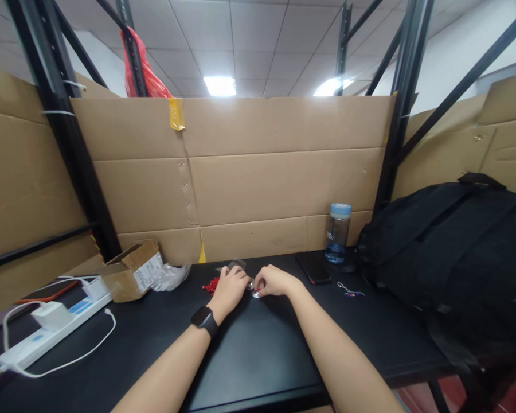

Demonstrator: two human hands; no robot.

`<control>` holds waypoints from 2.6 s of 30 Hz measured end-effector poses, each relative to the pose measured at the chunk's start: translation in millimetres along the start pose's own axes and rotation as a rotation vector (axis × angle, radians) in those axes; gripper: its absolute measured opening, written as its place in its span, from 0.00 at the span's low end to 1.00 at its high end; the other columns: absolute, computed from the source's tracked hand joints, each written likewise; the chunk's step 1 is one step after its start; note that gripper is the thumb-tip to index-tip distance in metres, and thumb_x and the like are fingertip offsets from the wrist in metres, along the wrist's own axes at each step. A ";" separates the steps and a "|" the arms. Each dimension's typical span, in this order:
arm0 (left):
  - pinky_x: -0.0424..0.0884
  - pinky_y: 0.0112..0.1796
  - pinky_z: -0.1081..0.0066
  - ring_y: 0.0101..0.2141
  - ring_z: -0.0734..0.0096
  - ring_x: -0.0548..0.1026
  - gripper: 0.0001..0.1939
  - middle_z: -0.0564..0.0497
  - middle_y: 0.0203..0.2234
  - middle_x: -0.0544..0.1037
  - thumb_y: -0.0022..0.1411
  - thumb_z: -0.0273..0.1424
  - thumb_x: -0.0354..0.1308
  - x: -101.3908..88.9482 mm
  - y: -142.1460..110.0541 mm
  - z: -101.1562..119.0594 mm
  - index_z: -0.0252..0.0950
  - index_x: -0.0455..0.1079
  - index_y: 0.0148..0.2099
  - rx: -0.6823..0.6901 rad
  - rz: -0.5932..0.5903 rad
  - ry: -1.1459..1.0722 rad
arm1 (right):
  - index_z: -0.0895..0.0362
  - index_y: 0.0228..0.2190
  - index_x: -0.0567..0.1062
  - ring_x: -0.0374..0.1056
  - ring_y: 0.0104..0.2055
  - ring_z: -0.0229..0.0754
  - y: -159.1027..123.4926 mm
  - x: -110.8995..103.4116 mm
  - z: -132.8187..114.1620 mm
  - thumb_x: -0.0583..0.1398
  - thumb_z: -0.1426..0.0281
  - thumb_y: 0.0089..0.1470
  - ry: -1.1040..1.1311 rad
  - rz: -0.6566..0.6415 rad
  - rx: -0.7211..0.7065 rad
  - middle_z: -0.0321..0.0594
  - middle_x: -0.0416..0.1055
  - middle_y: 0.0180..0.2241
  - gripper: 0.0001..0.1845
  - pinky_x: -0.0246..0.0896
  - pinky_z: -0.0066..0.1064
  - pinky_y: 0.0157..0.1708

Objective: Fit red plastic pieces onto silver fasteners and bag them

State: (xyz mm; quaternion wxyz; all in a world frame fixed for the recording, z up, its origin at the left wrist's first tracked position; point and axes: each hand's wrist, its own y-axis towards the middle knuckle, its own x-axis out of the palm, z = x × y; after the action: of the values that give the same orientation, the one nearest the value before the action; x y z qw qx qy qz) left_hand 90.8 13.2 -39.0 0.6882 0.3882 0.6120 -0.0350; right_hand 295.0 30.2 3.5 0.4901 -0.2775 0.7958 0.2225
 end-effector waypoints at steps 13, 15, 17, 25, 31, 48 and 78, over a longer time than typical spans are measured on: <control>0.54 0.45 0.61 0.49 0.60 0.68 0.10 0.49 0.44 0.78 0.70 0.37 0.54 -17.9 -3.6 1.1 0.42 0.75 0.39 -0.324 0.196 -0.157 | 0.54 0.29 0.82 0.76 0.36 0.44 4.3 2.3 0.8 0.64 0.75 0.47 -0.053 0.265 0.256 0.43 0.81 0.33 0.06 0.65 0.29 0.35; 0.56 0.46 0.60 0.51 0.58 0.67 0.10 0.48 0.45 0.77 0.70 0.37 0.54 -21.3 -3.3 0.2 0.42 0.76 0.39 -0.356 0.220 -0.166 | 0.56 0.32 0.81 0.76 0.36 0.41 9.5 -1.8 0.0 0.62 0.71 0.53 0.169 0.447 0.187 0.42 0.81 0.33 0.07 0.66 0.28 0.37; 0.57 0.47 0.59 0.51 0.57 0.68 0.10 0.47 0.47 0.76 0.70 0.37 0.54 -24.0 -2.7 -0.8 0.42 0.76 0.39 -0.410 0.257 -0.179 | 0.58 0.33 0.79 0.76 0.36 0.42 13.7 -8.0 -0.8 0.61 0.66 0.54 0.472 0.698 0.112 0.44 0.80 0.34 0.10 0.67 0.29 0.37; 0.64 0.51 0.58 0.50 0.59 0.72 0.11 0.48 0.45 0.75 0.69 0.38 0.52 -27.7 -1.5 -11.3 0.41 0.75 0.41 -0.600 0.388 -0.386 | 0.59 0.31 0.77 0.73 0.35 0.45 12.7 -18.1 0.4 0.68 0.54 0.44 0.893 0.874 0.062 0.48 0.80 0.35 0.21 0.65 0.30 0.30; 0.67 0.51 0.60 0.48 0.61 0.74 0.12 0.49 0.44 0.75 0.69 0.39 0.53 -26.3 -1.2 -14.3 0.42 0.75 0.40 -0.606 0.425 -0.438 | 0.59 0.30 0.78 0.72 0.33 0.42 17.9 -6.7 -5.1 0.68 0.57 0.43 0.899 0.798 0.071 0.45 0.79 0.32 0.18 0.63 0.29 0.29; 0.70 0.47 0.63 0.46 0.62 0.75 0.13 0.48 0.42 0.75 0.69 0.41 0.53 -3.3 -4.1 -5.7 0.41 0.75 0.39 -0.559 0.443 -0.541 | 0.57 0.30 0.76 0.75 0.36 0.42 27.8 35.4 -41.0 0.71 0.56 0.41 1.083 0.631 0.109 0.40 0.77 0.37 0.20 0.72 0.29 0.31; 0.58 0.55 0.42 0.55 0.47 0.71 0.25 0.37 0.57 0.72 0.70 0.38 0.47 2.9 -6.1 9.8 0.42 0.60 0.68 -0.419 -0.102 -0.071 | 0.53 0.44 0.76 0.73 0.44 0.44 11.8 -2.2 2.1 0.65 0.70 0.48 0.285 0.748 0.198 0.41 0.75 0.43 0.19 0.68 0.37 0.47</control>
State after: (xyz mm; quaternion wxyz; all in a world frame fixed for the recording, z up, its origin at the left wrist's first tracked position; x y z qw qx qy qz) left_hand 96.3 4.6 -45.0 0.7722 0.2036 0.6002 0.0445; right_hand 289.4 40.8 5.6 0.2848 0.0514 0.9192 0.2671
